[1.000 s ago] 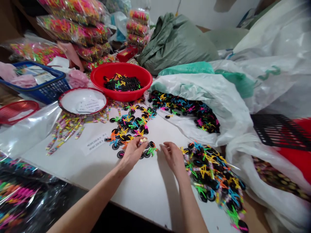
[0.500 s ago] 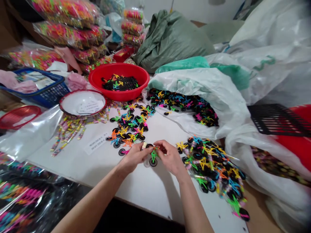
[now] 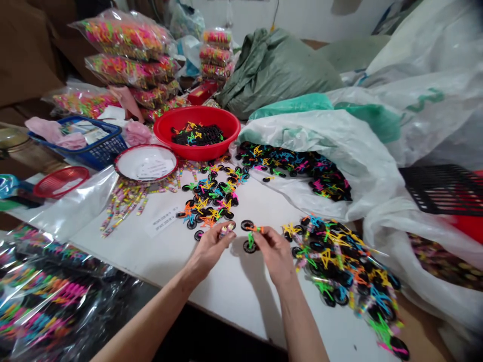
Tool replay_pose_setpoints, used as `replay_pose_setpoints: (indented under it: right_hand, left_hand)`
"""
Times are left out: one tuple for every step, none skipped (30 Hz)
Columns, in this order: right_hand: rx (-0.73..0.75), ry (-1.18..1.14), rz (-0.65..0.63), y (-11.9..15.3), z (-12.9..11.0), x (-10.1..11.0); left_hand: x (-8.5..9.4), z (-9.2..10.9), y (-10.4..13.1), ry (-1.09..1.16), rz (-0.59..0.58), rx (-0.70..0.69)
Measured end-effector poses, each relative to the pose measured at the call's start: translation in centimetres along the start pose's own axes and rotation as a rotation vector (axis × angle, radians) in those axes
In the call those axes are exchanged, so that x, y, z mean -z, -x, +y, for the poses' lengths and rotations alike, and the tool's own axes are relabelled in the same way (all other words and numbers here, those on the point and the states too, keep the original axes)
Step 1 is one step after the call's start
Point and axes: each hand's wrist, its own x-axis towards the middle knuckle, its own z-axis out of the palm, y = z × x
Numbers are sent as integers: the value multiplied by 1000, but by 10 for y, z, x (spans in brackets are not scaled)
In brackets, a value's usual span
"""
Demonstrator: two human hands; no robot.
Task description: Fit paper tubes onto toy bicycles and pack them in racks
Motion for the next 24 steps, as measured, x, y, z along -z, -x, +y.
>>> replay_pose_setpoints:
  right_hand:
    - [28, 24, 19, 0, -6, 1]
    - [45, 58, 18, 0, -11, 2]
    - [51, 98, 1, 0, -14, 1]
    - [45, 134, -30, 0, -15, -1]
    - [32, 149, -64, 0, -15, -4]
    - [19, 137, -91, 0, -13, -6]
    - [4, 102, -108, 0, -10, -8]
    - [-16, 57, -121, 0, -8, -9]
    - [-42, 12, -136, 1, -6, -9]
    - [-73, -27, -156, 1, -5, -9]
    - [-108, -59, -182, 1, -5, -9]
    - [-143, -86, -209, 2, -5, -8]
    - [-168, -107, -227, 3, -4, -8]
    - [-178, -111, -230, 4, -4, -8]
    - [-169, -84, -209, 6, -2, -9]
    - [-141, -21, -165, 7, 0, -11]
    - [-102, 71, -106, 8, 3, -15]
    - [-60, 176, -49, 10, 6, -19]
    - [-25, 277, -4, 11, 9, -24]
    - [1, 360, 26, 12, 10, -28]
    - [17, 418, 39, 13, 11, -30]
    - [27, 456, 30, 15, 10, -27]
    - [35, 485, 10, 16, 6, -19]
    - [46, 515, -3, 18, 0, -5]
  left_hand:
    - [3, 2, 1, -33, -38, -11]
    - [5, 4, 3, -66, -76, -25]
    - [7, 6, 4, -99, -105, -38]
    - [8, 7, 6, -125, -120, -46]
    - [9, 9, 7, -146, -131, -49]
    - [9, 9, 8, -154, -139, -49]
    - [9, 9, 8, -150, -146, -46]
    - [9, 9, 8, -132, -149, -40]
    - [9, 9, 8, -106, -153, -36]
    - [9, 8, 7, -76, -161, -35]
    - [9, 7, 7, -51, -172, -35]
    - [9, 6, 7, -41, -182, -37]
    - [9, 4, 6, -57, -186, -42]
    - [9, 1, 7, -105, -175, -57]
    - [8, -2, 7, -183, -147, -80]
    - [7, -6, 9, -277, -101, -108]
    - [5, -10, 10, -373, -51, -136]
    - [3, -15, 13, -452, -3, -158]
    - [0, -18, 15, -506, 34, -166]
    - [-3, -20, 17, -533, 53, -161]
    - [-7, -21, 19, -541, 58, -145]
    - [-10, -21, 20, -537, 50, -126]
    - [-13, -19, 21, -523, 26, -110]
    - [-15, -16, 21, -499, -10, -100]
